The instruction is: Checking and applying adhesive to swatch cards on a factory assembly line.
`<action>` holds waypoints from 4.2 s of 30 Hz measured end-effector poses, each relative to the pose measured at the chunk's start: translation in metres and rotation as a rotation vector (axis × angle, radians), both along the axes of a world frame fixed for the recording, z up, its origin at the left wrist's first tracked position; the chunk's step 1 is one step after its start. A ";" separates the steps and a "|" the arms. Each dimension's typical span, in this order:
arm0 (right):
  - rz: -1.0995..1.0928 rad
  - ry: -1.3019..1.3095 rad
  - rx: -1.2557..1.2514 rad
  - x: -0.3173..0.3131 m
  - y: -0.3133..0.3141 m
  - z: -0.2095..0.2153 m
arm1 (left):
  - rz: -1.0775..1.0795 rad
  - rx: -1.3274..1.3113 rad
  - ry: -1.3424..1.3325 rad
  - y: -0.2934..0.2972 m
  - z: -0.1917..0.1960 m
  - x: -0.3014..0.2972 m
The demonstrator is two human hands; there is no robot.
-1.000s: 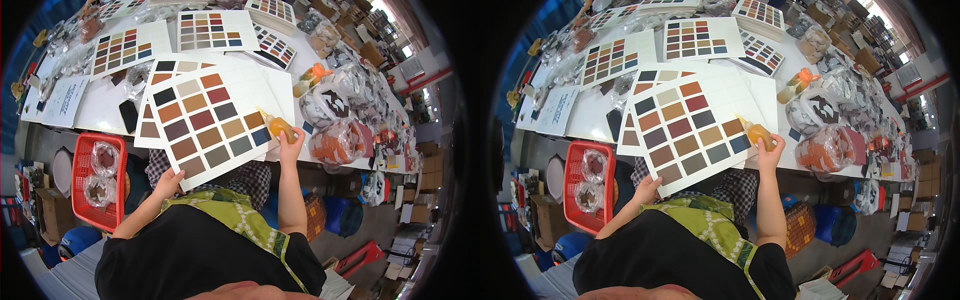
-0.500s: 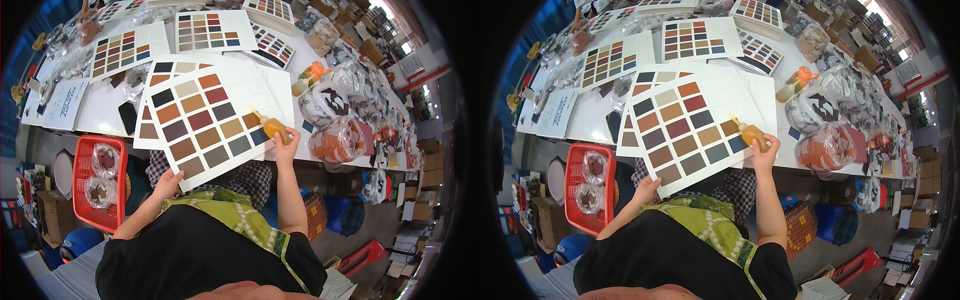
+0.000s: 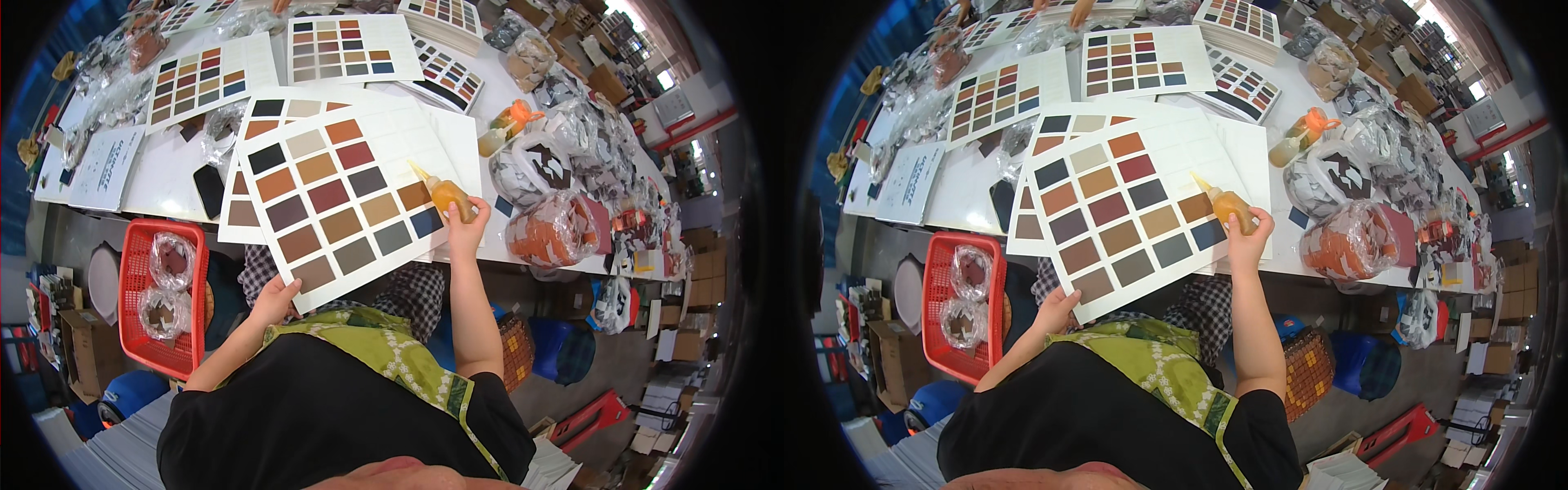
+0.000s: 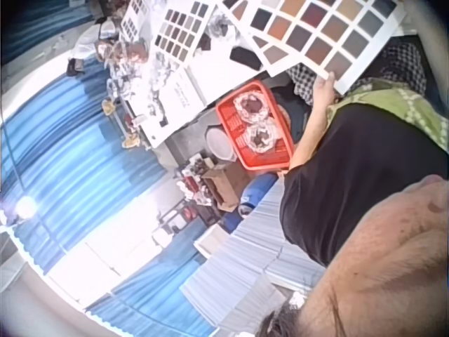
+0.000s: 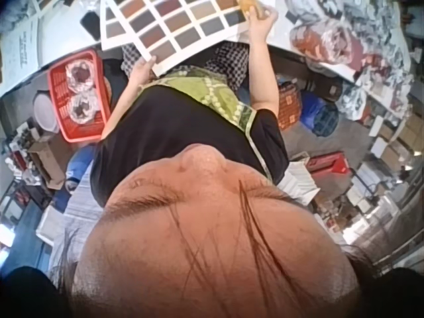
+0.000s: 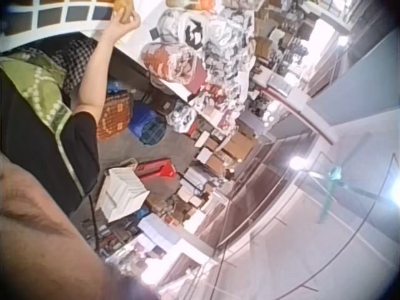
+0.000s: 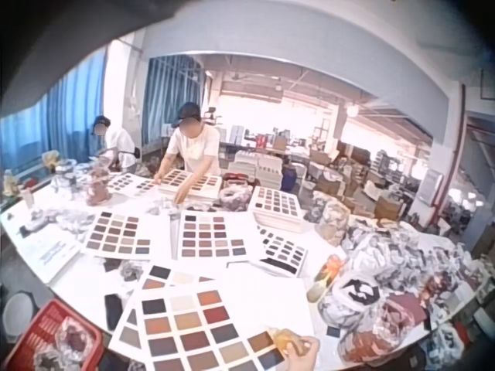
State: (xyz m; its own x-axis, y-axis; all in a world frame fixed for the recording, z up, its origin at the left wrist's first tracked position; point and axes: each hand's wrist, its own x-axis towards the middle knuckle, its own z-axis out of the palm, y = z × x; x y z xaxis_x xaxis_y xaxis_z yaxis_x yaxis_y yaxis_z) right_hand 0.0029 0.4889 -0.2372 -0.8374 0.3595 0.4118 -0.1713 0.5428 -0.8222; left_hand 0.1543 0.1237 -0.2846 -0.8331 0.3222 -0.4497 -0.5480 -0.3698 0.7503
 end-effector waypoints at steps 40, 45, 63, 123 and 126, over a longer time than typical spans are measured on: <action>0.025 0.033 0.059 -0.051 -0.031 -0.006 | 0.032 0.012 -0.030 0.000 0.001 0.002; 0.209 -0.251 -0.643 -0.042 -0.055 0.038 | 0.044 0.035 -0.038 -0.002 -0.006 0.003; 0.154 -0.196 -0.633 -0.073 -0.078 0.047 | 0.061 0.072 -0.069 -0.003 -0.004 0.003; -0.041 -0.132 -0.643 -0.053 0.001 0.040 | 0.169 0.036 -0.010 -0.034 0.020 0.001; -0.032 -0.104 -0.501 -0.053 0.003 0.027 | 0.223 0.014 0.005 -0.031 0.022 0.001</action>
